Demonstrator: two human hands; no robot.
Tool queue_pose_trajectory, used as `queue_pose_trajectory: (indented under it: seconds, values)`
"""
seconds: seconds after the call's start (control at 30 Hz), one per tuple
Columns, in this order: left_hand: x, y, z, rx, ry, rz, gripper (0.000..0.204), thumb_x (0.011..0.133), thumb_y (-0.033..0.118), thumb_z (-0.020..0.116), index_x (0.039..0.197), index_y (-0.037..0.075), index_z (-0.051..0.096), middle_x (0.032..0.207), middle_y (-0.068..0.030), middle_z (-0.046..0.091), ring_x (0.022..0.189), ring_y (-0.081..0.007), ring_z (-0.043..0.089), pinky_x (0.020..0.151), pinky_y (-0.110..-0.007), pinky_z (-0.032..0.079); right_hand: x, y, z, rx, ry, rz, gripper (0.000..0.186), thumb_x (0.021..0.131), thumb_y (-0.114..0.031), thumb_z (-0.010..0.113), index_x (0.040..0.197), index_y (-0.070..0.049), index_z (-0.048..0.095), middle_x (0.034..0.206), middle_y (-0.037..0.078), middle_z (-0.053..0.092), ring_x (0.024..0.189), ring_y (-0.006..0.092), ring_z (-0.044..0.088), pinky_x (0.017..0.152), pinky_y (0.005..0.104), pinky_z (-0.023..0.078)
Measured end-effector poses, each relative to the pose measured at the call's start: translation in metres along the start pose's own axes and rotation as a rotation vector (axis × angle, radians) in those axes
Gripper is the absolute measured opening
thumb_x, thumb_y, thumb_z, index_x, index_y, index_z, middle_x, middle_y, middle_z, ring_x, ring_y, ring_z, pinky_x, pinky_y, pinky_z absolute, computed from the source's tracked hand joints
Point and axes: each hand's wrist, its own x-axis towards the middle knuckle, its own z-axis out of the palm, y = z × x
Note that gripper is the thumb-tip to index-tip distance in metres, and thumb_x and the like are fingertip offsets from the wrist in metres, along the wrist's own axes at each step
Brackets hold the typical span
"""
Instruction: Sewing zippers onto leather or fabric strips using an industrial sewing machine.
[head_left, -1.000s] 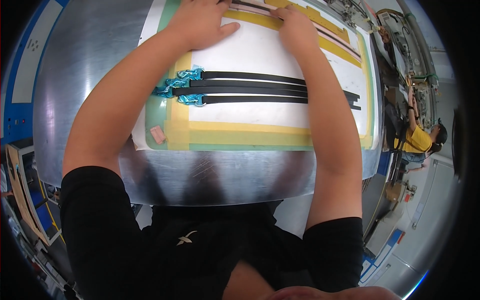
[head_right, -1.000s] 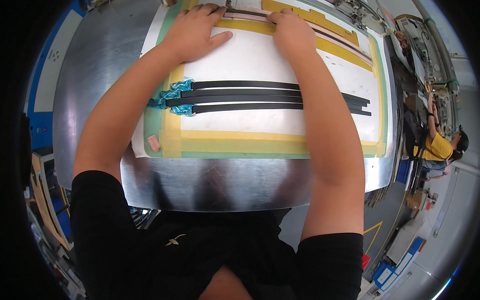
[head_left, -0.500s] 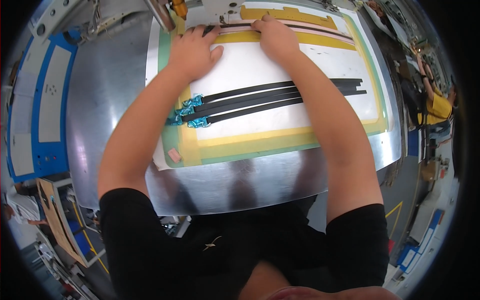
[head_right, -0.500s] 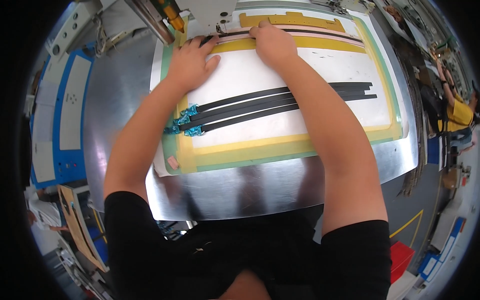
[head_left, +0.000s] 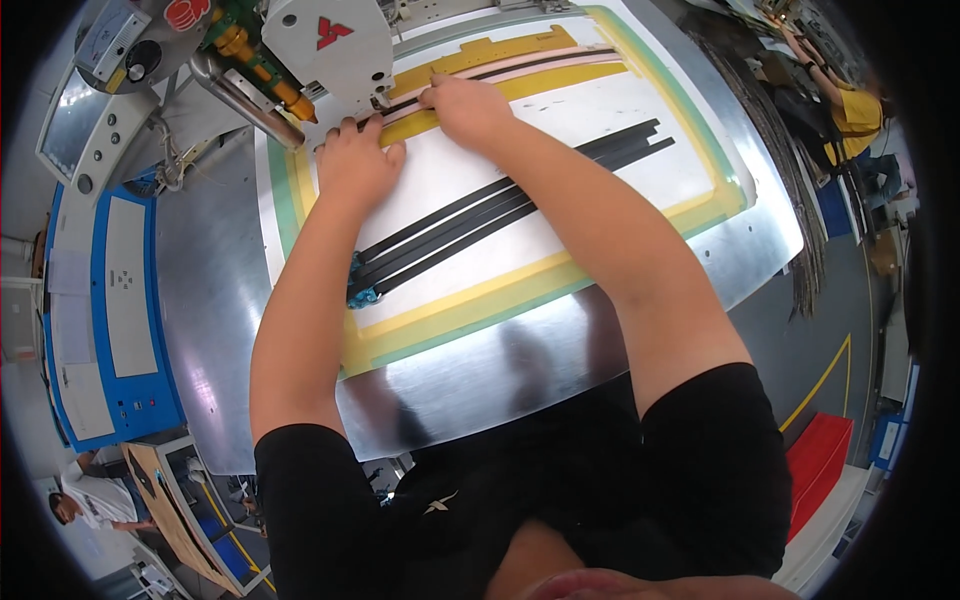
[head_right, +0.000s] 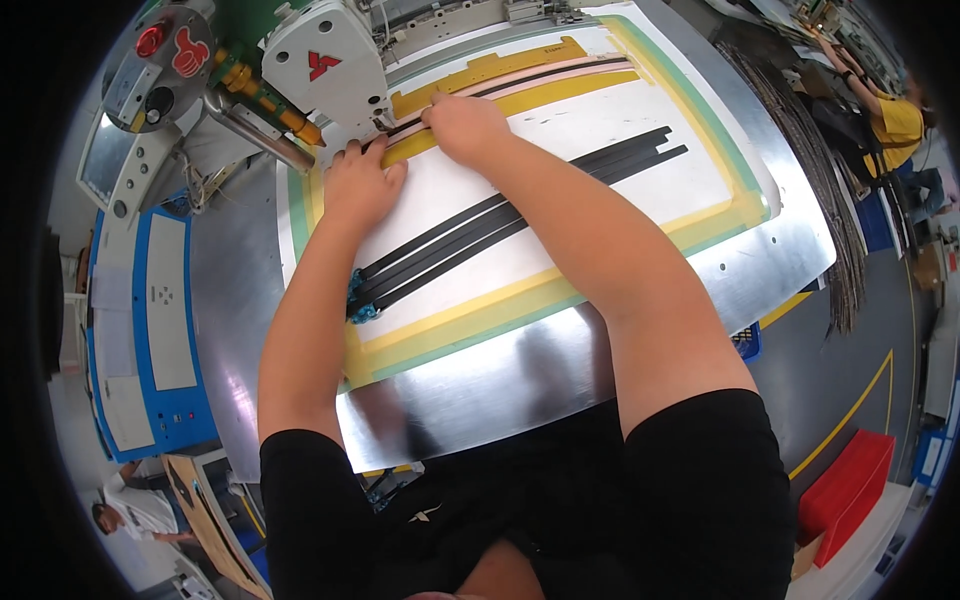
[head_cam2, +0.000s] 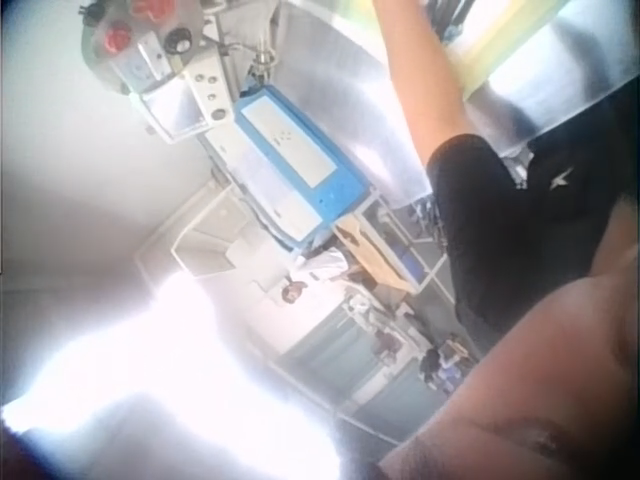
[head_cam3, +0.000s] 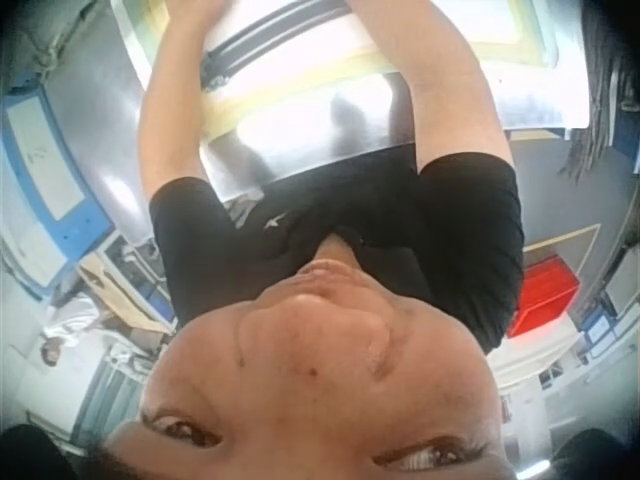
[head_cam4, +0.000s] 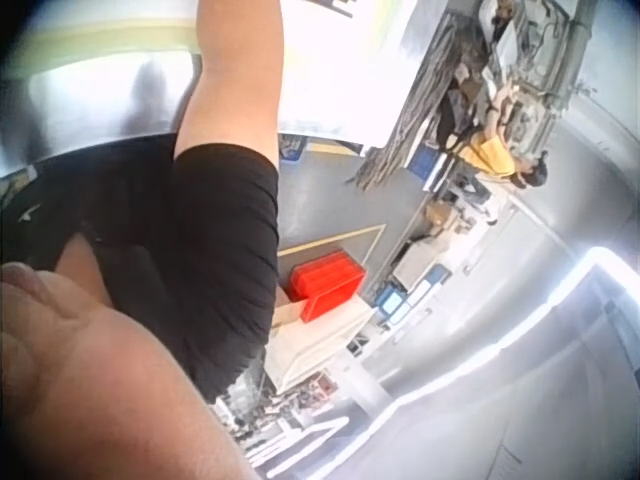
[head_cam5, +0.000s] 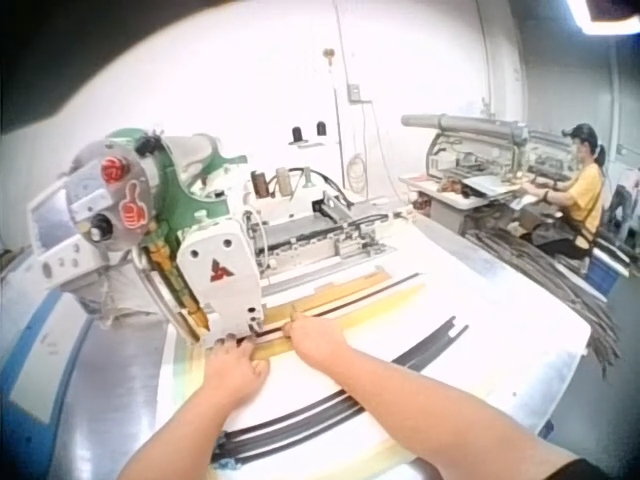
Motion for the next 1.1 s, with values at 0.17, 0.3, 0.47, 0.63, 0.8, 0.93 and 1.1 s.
queue_pose_trajectory:
  seconds: [0.17,0.3,0.47,0.63,0.8,0.93,1.1]
  values:
    - [0.001,-0.007,0.004,0.007,-0.026,-0.006,0.059,0.095,0.046,0.056,0.142,0.011,0.060,0.132,-0.0213,0.062,0.121,-0.0416,0.060,0.105,-0.053,0.047,-0.007,0.026,-0.011,-0.036,0.024,0.077,0.031,0.098,-0.011,0.052,0.119,-0.014,0.075,0.121,0.008,0.068,0.113,0.0310,0.068,0.095,0.0444,0.055]
    - [0.007,-0.014,0.014,-0.054,-0.029,0.006,0.058,0.095,0.046,0.058,0.142,0.011,0.060,0.132,-0.0213,0.062,0.122,-0.0419,0.059,0.106,-0.052,0.046,-0.012,0.045,-0.015,-0.061,0.041,0.114,0.031,0.098,-0.011,0.052,0.119,-0.015,0.075,0.119,0.007,0.069,0.115,0.0297,0.067,0.097,0.0438,0.054]
    - [0.007,0.002,0.004,-0.023,-0.070,-0.010,0.059,0.095,0.047,0.057,0.144,0.014,0.060,0.133,-0.0222,0.060,0.124,-0.0420,0.058,0.107,-0.052,0.045,-0.012,0.050,-0.014,-0.059,0.074,0.106,0.029,0.098,-0.010,0.053,0.115,-0.013,0.075,0.117,0.008,0.069,0.112,0.0299,0.068,0.094,0.0439,0.055]
    - [0.014,0.010,0.005,-0.007,-0.155,-0.043,0.061,0.096,0.049,0.056,0.147,0.018,0.058,0.138,-0.0244,0.058,0.127,-0.0428,0.057,0.107,-0.053,0.045,-0.015,0.048,-0.010,-0.062,0.104,0.065,0.026,0.097,-0.010,0.054,0.110,-0.010,0.076,0.113,0.009,0.068,0.108,0.0306,0.069,0.090,0.0431,0.056]
    - [0.022,0.006,0.015,-0.051,-0.158,-0.016,0.061,0.095,0.050,0.056,0.149,0.020,0.057,0.139,-0.0253,0.058,0.130,-0.0439,0.056,0.110,-0.053,0.043,-0.013,0.044,-0.008,-0.055,0.089,0.034,0.024,0.096,-0.010,0.055,0.106,-0.009,0.076,0.112,0.009,0.068,0.107,0.0314,0.069,0.088,0.0437,0.057]
    - [0.019,0.036,-0.005,0.003,-0.184,-0.065,0.062,0.096,0.053,0.057,0.150,0.022,0.056,0.141,-0.0249,0.057,0.125,-0.0470,0.059,0.109,-0.051,0.047,-0.014,0.046,-0.007,-0.057,0.055,0.031,0.028,0.094,-0.007,0.055,0.113,-0.012,0.075,0.114,0.009,0.067,0.106,0.0313,0.070,0.087,0.0444,0.057]
    - [0.021,0.031,0.007,-0.027,-0.183,-0.086,0.063,0.096,0.053,0.056,0.151,0.023,0.054,0.145,-0.0220,0.055,0.130,-0.0468,0.057,0.111,-0.052,0.045,-0.013,0.040,-0.011,-0.043,0.017,0.004,0.030,0.095,-0.007,0.055,0.115,-0.013,0.075,0.115,0.009,0.067,0.106,0.0312,0.070,0.088,0.0440,0.057]
